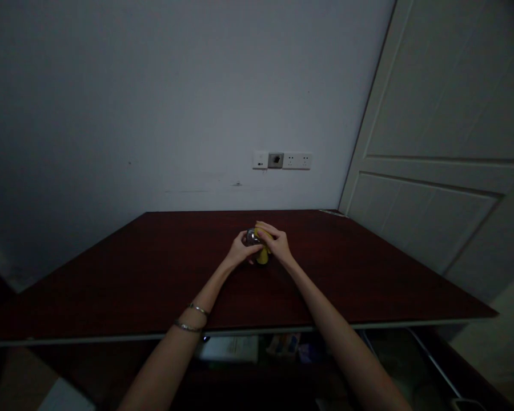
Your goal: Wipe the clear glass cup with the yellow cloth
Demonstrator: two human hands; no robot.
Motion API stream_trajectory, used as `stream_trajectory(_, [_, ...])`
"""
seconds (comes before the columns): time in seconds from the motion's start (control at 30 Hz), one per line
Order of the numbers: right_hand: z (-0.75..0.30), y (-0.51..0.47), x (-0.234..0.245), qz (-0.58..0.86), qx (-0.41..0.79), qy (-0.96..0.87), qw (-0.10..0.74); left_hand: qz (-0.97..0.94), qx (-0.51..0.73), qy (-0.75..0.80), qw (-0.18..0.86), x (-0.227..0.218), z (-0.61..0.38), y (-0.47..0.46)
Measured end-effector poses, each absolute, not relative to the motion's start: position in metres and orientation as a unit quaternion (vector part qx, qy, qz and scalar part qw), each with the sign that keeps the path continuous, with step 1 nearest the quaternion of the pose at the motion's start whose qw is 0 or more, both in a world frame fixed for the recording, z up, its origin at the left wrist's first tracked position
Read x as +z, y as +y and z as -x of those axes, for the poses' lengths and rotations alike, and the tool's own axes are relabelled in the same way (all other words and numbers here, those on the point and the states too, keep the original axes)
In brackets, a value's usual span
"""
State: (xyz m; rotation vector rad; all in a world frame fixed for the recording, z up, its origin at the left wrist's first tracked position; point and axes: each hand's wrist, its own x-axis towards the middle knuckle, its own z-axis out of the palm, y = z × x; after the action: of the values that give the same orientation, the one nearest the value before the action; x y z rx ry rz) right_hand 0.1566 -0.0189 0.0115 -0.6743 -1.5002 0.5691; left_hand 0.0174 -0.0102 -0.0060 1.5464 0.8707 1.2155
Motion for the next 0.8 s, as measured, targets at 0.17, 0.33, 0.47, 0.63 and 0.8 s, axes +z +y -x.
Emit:
stream_trajectory(0.17, [-0.156, -0.026, 0.015, 0.278, 0.243, -0.688, 0.624, -0.638, 0.492, 0.360, 0.471, -0.004, -0.016, -0.010])
stream_trajectory(0.33, [-0.158, -0.013, 0.008, 0.324, 0.256, -0.626, 0.661, -0.651, 0.480, 0.340, 0.479, -0.003, -0.016, -0.013])
stream_trajectory(0.47, [-0.158, -0.002, 0.001, 0.341, 0.306, -0.592, 0.662, -0.652, 0.486, 0.335, 0.475, -0.003, -0.018, -0.012])
stream_trajectory(0.63, [-0.163, -0.008, 0.008, 0.281, 0.394, -0.613, 0.624, -0.630, 0.488, 0.359, 0.485, -0.002, -0.017, -0.010])
stream_trajectory(0.8, [-0.167, -0.027, 0.019, 0.260, 0.369, -0.711, 0.539, -0.592, 0.484, 0.365, 0.531, -0.001, -0.014, -0.010])
